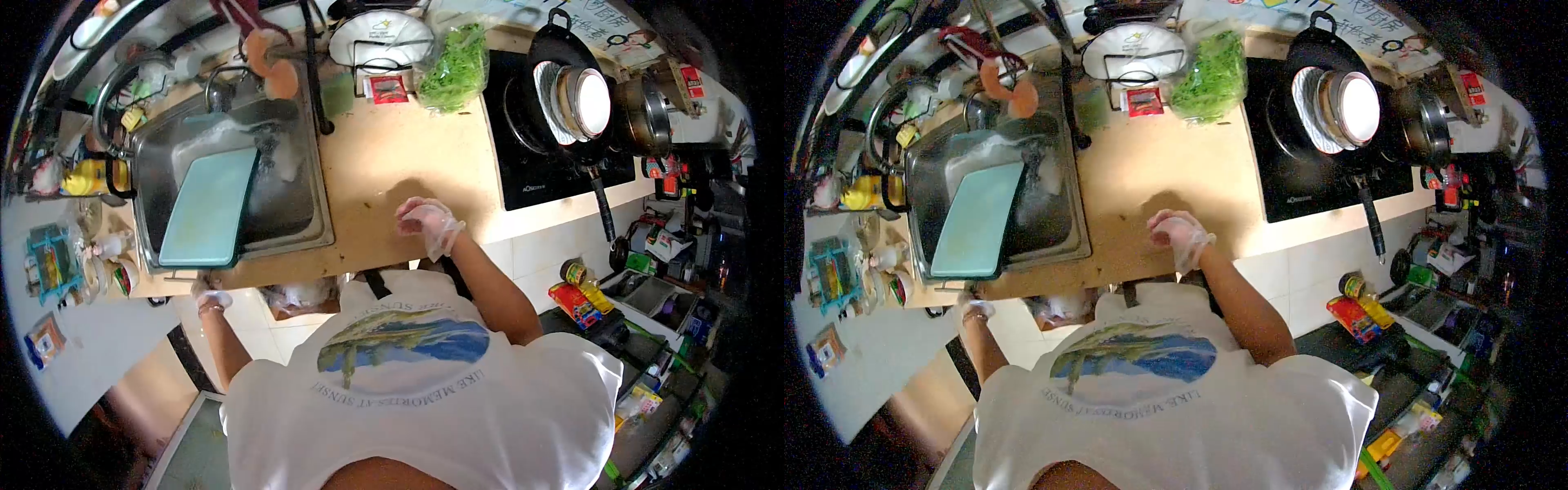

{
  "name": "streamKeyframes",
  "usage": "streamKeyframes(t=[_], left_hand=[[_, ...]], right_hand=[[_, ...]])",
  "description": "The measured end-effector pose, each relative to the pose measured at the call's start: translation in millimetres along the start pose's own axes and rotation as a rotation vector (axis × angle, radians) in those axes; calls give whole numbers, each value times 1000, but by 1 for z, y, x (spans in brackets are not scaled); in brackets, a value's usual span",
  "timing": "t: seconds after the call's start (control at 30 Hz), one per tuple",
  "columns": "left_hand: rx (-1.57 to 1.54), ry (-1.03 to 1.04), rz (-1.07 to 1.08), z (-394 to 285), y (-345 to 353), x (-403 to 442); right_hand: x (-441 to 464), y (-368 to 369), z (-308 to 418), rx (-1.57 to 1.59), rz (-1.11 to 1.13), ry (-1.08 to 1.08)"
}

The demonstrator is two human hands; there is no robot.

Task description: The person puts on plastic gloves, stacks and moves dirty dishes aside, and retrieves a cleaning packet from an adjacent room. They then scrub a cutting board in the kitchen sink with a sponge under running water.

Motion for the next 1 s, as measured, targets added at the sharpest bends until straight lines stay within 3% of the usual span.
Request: streamKeyframes(t=[0.13,0.23,0.33,0.37,0.5,0.53,0.57,0.6,0.63,0.73,0.8,0.83,0.87,0.9,0.93,0.97,1.0], left_hand=[[228,20,55,-25,43,-72],[600,-79,-32,-32,38,-86],[449,89,177,-22,51,-72],[378,-5,322,-1,48,-47],[1486,826,-68,-61,74,-70],[1647,867,-229,-110,114,-166],[1630,1045,-251,-131,140,-205],[1601,1223,-275,-142,164,-232],[1711,1106,-59,-137,183,-217],[1315,1124,137,-165,261,-303],[1504,1354,10,-165,322,-371],[1421,1486,83,-159,354,-388],[1283,1085,154,-174,385,-439],[1219,1464,224,-177,421,-491],[1136,1852,250,-174,449,-545],[852,1988,291,-179,469,-593],[644,1791,515,-178,496,-616]], right_hand=[[-10,-5,-1,-98,-75,8],[-20,-4,-4,-119,-148,16],[-27,-20,-10,-124,-184,28],[-29,-29,-9,-124,-204,27],[-63,-43,35,-224,-312,-30],[-80,-43,56,-272,-332,-26],[-98,-34,77,-153,-177,-48],[-119,-34,103,-180,-167,-148],[-144,-37,132,-325,-168,-236],[-225,-55,232,-873,-352,-489],[-269,-98,288,-643,-471,-723],[-276,-119,311,-561,-512,-759],[-280,-137,332,-480,-551,-791],[-279,-125,350,-969,-616,-770],[-266,-135,365,-1210,-665,-707],[-253,-145,381,-1451,-709,-648],[-238,-165,388,-1469,-740,-585]])
Point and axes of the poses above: each hand's wrist, its own x-axis towards the middle knuckle, its own y-axis out of the palm, z = x × y, the point moved 9 cm from there along x, towards the middle knuckle, and after that the axes turned 11 degrees about x, right-handed, at the moved point
